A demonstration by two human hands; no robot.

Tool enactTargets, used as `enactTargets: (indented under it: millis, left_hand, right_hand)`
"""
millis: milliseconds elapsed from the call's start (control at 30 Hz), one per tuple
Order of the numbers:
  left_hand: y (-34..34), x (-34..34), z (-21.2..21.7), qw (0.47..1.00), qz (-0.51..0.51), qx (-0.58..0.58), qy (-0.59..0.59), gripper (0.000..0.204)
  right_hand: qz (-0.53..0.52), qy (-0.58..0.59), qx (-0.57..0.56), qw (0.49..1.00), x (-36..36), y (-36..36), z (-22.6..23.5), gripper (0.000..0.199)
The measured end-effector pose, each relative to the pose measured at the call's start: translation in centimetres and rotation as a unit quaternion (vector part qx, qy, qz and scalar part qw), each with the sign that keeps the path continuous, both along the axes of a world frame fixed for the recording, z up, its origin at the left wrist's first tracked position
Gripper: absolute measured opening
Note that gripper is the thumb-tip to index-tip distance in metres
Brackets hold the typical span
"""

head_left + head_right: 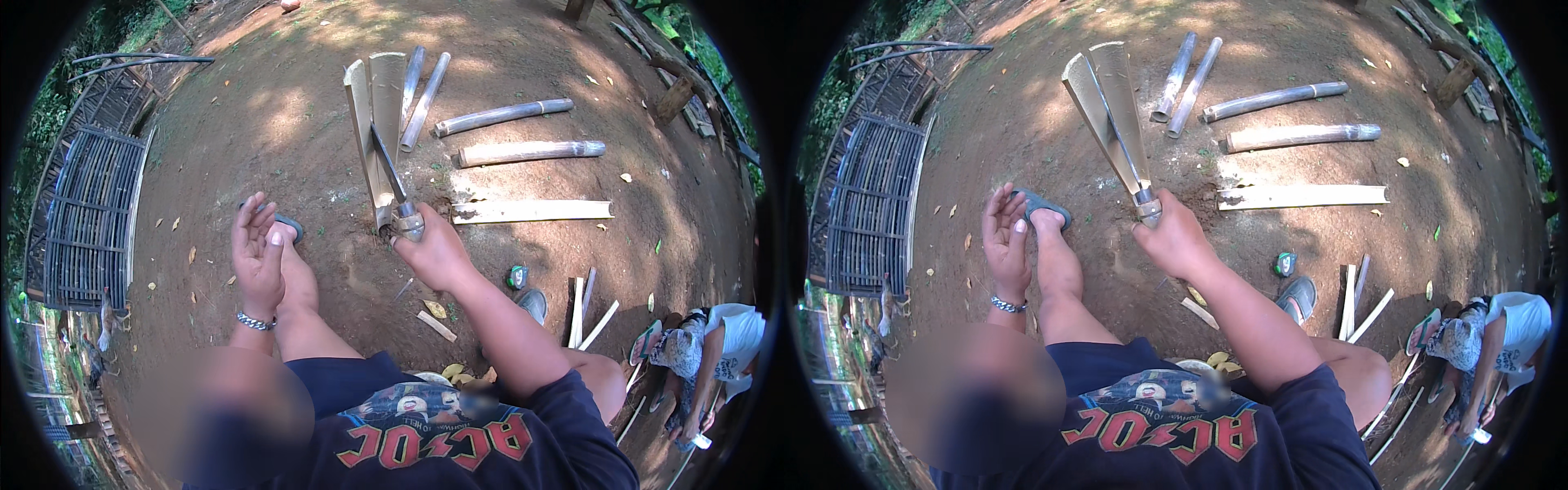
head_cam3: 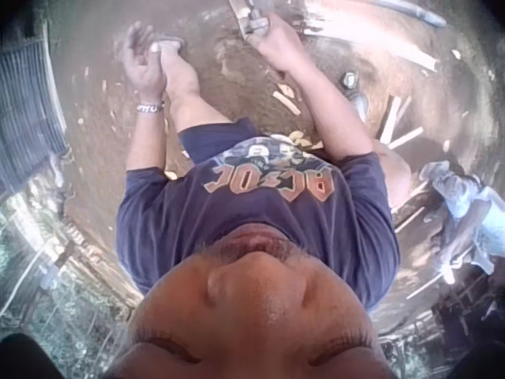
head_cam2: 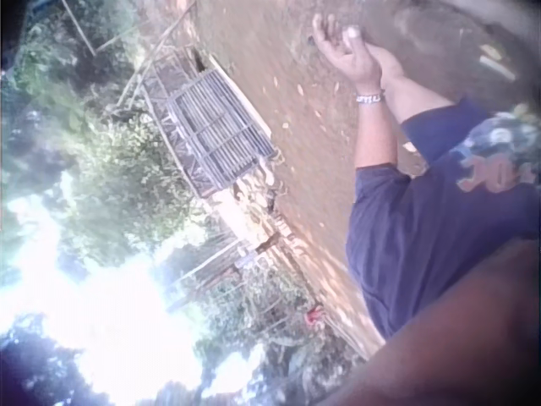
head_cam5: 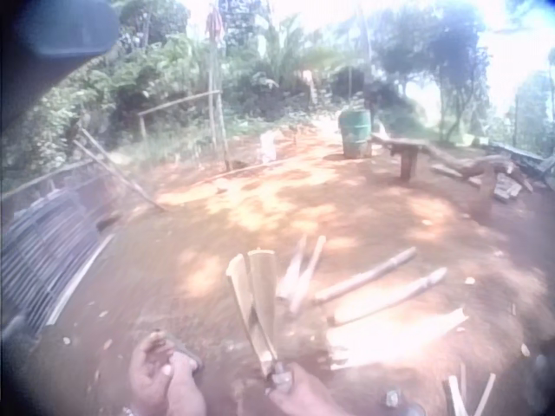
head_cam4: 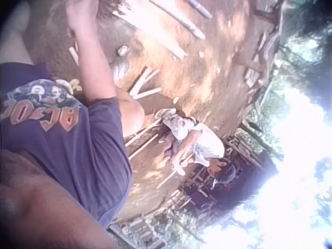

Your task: The person uses a machete to split bamboo poles into thin strips. They hold the bamboo vertically and strike it with the blade to separate the material, occasionally adjusting the pieces. The person works on multiple bamboo segments, creating a pile of split strips on the ground.

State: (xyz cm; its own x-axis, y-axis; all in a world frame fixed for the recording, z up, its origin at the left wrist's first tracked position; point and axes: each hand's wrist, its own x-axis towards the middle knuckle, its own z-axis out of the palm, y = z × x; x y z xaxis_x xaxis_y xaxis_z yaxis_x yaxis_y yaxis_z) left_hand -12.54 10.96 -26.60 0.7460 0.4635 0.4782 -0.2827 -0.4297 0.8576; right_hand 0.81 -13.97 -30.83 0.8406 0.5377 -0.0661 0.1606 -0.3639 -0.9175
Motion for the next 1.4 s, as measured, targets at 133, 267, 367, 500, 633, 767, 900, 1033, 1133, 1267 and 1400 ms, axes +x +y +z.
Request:
enactTargets:
  millis: [133, 267, 367, 500, 633, 767, 900, 1033, 1133, 1267, 1400]
  left_hand:
    - [1.1, -2.0, -4.6, 0.982, 0.112, -0.148, 0.038, 0.05]
    - [-0.5, 1.2, -4.6, 0.99, 0.04, -0.126, 0.04, 0.052]
    - [-1.0, 7.2, -1.4, 0.998, 0.047, 0.018, -0.027, 0.064]
    - [0.4, 14.4, 2.4, 0.996, 0.005, 0.016, -0.091, 0.083]
    - [0.9, 15.8, 1.5, 0.965, -0.165, -0.076, -0.189, 0.075]
    - [-0.1, 15.6, -1.5, 0.959, -0.086, 0.251, 0.099, 0.065]
    - [-0.7, 17.9, -3.1, 0.729, -0.129, 0.654, 0.158, 0.063]
    - [-0.3, 20.9, -3.3, 0.604, -0.225, 0.727, 0.238, 0.027]
    - [-0.6, 22.0, -2.8, 0.612, -0.249, 0.699, 0.273, 0.024]
    - [-0.9, 21.2, 0.1, 0.748, -0.213, 0.599, 0.191, 0.055]
    - [-1.5, 19.5, 4.0, 0.94, -0.3, 0.16, 0.02, 0.078]
  right_hand:
    - [-0.02, 0.084, -0.034, 0.996, 1.1, 5.9, -6.6, 0.049]
    - [0.02, 0.095, -0.098, 0.99, 1.4, 8.5, -10.6, 0.046]
    - [0.033, 0.071, -0.123, 0.989, 1.6, 8.6, -11.4, 0.045]
    - [0.022, 0.103, -0.053, 0.993, 1.7, 6.9, -11.8, 0.043]
    - [0.008, 0.188, -0.019, 0.982, 2.7, 3.8, -12.8, 0.025]
    - [-0.01, 0.167, -0.088, 0.982, 2.8, 0.4, -13.3, 0.021]
    - [-0.004, 0.048, -0.152, 0.987, 1.4, -1.3, -13.0, 0.028]
    - [-0.005, 0.077, -0.126, 0.989, 1.0, -2.0, -12.5, 0.033]
    - [0.008, 0.114, -0.153, 0.982, 1.8, -2.2, -12.3, 0.037]
    - [-0.008, 0.08, -0.103, 0.991, 3.1, -1.1, -12.7, 0.036]
    - [-0.014, 0.139, -0.11, 0.984, 3.9, 1.0, -13.0, 0.044]
